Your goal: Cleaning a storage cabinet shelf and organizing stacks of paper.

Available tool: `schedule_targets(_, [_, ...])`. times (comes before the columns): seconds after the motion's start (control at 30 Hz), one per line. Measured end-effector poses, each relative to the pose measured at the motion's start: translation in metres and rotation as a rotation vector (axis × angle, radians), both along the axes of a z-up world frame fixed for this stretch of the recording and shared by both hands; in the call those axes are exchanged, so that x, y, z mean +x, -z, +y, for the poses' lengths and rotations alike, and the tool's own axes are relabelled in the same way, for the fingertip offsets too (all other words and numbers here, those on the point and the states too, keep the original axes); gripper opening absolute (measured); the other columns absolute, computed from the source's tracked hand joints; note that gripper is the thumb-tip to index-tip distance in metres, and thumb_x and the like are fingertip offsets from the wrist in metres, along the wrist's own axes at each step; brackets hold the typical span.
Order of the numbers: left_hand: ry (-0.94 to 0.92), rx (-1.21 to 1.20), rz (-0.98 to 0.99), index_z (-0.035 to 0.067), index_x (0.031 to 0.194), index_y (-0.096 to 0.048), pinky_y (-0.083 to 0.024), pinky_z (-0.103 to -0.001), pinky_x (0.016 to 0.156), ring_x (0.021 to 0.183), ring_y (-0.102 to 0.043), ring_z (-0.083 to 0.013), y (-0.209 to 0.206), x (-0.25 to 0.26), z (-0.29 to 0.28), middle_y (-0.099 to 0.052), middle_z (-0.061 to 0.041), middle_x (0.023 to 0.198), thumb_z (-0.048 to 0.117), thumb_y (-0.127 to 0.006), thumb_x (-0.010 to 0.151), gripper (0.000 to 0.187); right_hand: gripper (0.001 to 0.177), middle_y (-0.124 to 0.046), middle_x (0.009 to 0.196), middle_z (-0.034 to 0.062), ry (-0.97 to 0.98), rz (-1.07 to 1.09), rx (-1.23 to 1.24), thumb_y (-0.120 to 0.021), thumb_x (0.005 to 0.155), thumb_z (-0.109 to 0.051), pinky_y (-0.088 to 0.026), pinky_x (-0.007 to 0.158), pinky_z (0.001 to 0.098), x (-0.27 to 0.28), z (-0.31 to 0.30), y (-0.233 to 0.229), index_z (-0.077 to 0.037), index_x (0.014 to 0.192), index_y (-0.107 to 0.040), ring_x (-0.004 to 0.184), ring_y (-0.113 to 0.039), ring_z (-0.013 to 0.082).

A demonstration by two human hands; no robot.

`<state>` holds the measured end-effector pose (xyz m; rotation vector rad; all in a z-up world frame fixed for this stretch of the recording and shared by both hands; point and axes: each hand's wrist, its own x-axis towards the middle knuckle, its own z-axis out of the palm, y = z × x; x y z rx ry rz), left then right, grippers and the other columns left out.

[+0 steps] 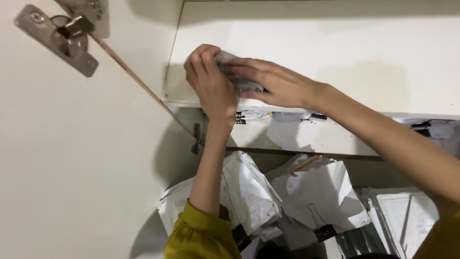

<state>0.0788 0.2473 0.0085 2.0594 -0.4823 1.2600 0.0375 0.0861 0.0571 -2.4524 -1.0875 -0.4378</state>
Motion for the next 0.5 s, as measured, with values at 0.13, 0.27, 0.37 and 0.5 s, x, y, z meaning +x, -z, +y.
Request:
schedule_targets(0.13, [-0.007,-0.036,-0.001,0.008,0.121,-0.052,-0.042,-0.046,0.113,0.128,-0.049,-0.0301,0.001,0.002,-0.004,-0.052,-0.006,0.130,-0.008,-0.064,0.087,0.040,0.052,-0.047,0.156,0.0186,0.136,0.096,0.058,-0.060,0.100,-0.021,-0.038,0.116,0.0437,0.015,0.010,0.014,-0.004,0.147,-0.049,0.137,-0.048,0.0325])
schedule_targets(0.27, [0.037,-0.091,-0.019,0.007,0.121,-0.052,-0.042,-0.045,0.115,0.129,-0.049,-0.0306,-0.001,-0.002,-0.001,-0.052,-0.008,0.129,-0.010,-0.063,0.088,0.038,0.047,-0.048,0.153,0.0219,0.161,-0.059,0.094,-0.061,0.104,-0.018,-0.037,0.118,0.0465,0.034,0.019,0.028,-0.002,0.147,-0.052,0.142,-0.046,0.0374])
schedule_targets(0.37, [0.176,-0.192,-0.050,0.005,0.120,-0.053,-0.043,-0.044,0.110,0.128,-0.051,-0.0308,-0.003,0.002,0.009,-0.054,-0.009,0.127,-0.015,-0.057,0.086,0.040,0.043,-0.053,0.150,0.0202,0.186,0.038,0.163,-0.059,0.102,-0.017,-0.045,0.111,0.0451,0.015,0.026,0.022,-0.004,0.144,-0.056,0.133,-0.055,0.0382])
schedule_targets(0.5, [0.311,-0.336,-0.103,0.004,0.120,-0.052,-0.045,-0.042,0.110,0.130,-0.054,-0.0300,-0.007,0.011,0.037,-0.053,-0.011,0.127,-0.022,-0.049,0.086,0.043,0.039,-0.064,0.140,0.0180,0.037,0.174,0.187,-0.056,0.103,-0.019,-0.054,0.104,0.0421,-0.020,0.027,0.014,-0.005,0.139,-0.061,0.119,-0.068,0.0333])
